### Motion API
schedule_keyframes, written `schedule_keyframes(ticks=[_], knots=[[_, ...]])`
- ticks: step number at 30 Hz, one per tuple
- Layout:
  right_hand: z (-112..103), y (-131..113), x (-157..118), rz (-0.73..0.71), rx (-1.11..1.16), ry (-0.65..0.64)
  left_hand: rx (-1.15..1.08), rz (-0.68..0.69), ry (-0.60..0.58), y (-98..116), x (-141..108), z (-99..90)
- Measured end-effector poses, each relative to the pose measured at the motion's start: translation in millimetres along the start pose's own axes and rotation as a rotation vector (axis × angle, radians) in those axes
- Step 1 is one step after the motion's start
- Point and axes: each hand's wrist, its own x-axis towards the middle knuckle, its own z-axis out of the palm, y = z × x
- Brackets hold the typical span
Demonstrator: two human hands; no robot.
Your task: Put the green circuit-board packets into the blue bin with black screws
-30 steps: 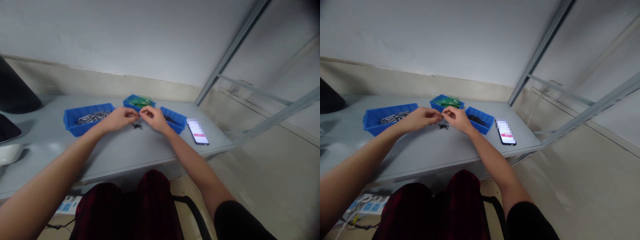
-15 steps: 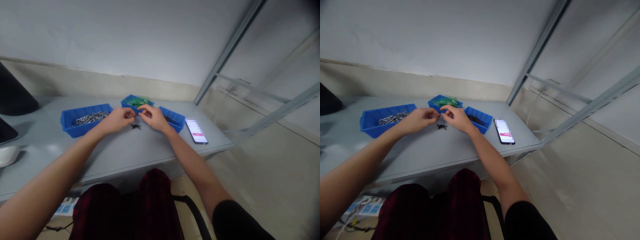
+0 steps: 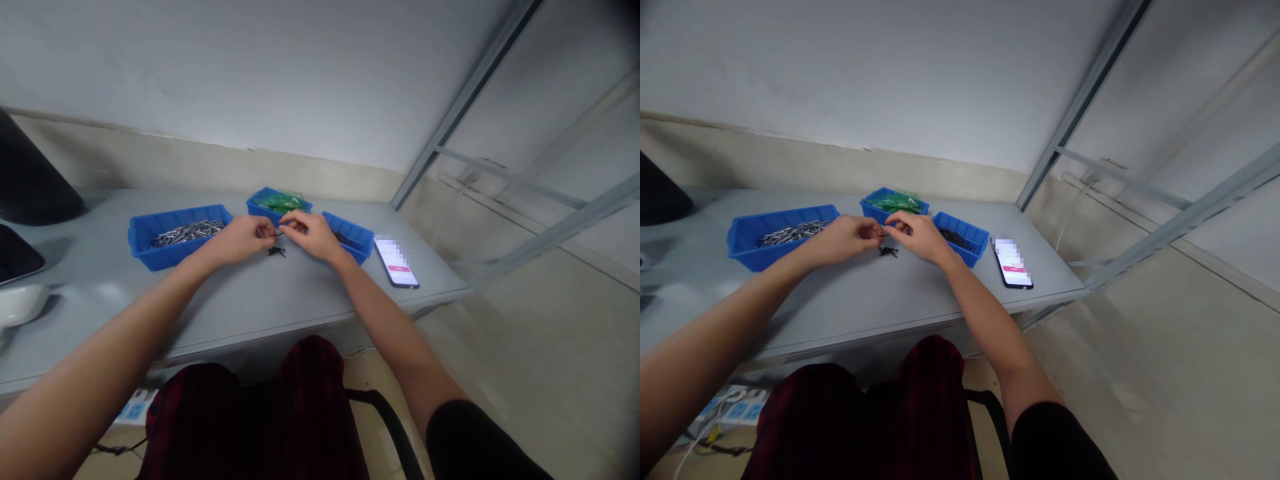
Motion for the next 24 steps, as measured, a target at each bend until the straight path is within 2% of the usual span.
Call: schedule_keyframes(ticks=[3,12,15,19,24], knots=[[-0.8,-0.7,-0.4,-0.004,-0.020,-0.013,-0.007,0.006,-0.006,0.2,-0.5,2.2],[-1.4,4.6,1.5,-0.005,-0.021,-0.029,-0.109,0.003,0.172,1.2,1.4,-4.3],[-0.1,5.3,1.3,-0.010,-0.018,-0.073,-0.134,0.004,0.220,4.7,0.5,-4.5],[2.3,3.1,0.2,-0.034,-0.034,-0.132,-0.132,0.073,0.202,6.4,0.6,-2.6],[5.3,2.6,0.5,-0.028,-0.053,-0.135,-0.164,0.099,0.218,8.2,1.1,0.0]])
